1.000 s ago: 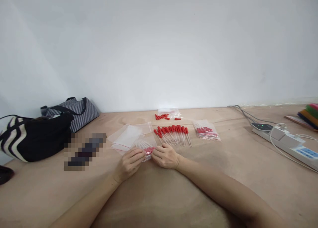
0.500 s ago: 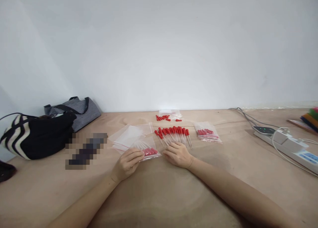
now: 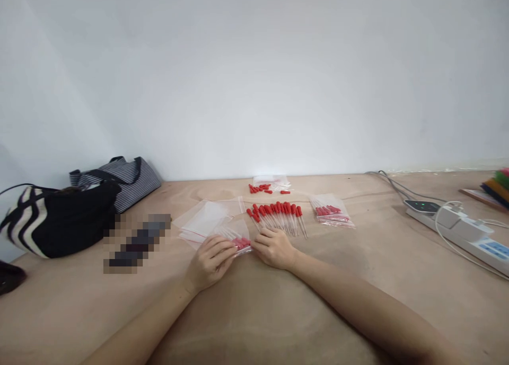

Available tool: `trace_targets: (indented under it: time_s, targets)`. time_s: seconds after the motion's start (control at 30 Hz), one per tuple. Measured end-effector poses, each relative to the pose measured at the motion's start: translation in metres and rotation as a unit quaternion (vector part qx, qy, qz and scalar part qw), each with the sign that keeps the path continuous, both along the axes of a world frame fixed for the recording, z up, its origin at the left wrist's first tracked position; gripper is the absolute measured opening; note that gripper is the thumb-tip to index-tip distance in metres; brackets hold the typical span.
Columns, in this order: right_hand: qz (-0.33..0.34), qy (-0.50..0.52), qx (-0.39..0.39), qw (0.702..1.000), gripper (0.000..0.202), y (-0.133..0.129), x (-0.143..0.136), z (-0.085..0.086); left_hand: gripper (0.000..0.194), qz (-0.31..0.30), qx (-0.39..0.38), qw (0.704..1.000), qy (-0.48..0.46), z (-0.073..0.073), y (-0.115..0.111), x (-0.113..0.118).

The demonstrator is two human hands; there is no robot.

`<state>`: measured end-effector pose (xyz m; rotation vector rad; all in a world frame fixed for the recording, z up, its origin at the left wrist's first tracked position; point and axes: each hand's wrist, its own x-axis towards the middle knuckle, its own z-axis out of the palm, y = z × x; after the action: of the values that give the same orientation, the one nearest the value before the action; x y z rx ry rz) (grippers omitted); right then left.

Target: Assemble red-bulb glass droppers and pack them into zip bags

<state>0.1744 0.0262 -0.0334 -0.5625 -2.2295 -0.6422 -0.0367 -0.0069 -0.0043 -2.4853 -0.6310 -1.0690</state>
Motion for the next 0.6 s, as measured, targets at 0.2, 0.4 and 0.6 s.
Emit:
trace_targets:
  time_s: [0.2,0.4,0.6]
  targets:
    - [0.034,-0.038,-0.003,0.999,0.017,-0.003,-0.011,0.0,0.016,0.038,0.069,0.996,0.046,-0.001,-0.002,0.012]
    - [0.032,-0.034,-0.044,0.998,0.012,-0.004,-0.004,-0.001,0.016,0.036,0.081,0.994,0.061,0.001,-0.004,-0.001]
    - [0.109,0.148,-0.265,0.947,0.014,-0.007,-0.005,-0.003,0.014,0.031,0.032,0.999,0.009,0.006,-0.005,-0.021]
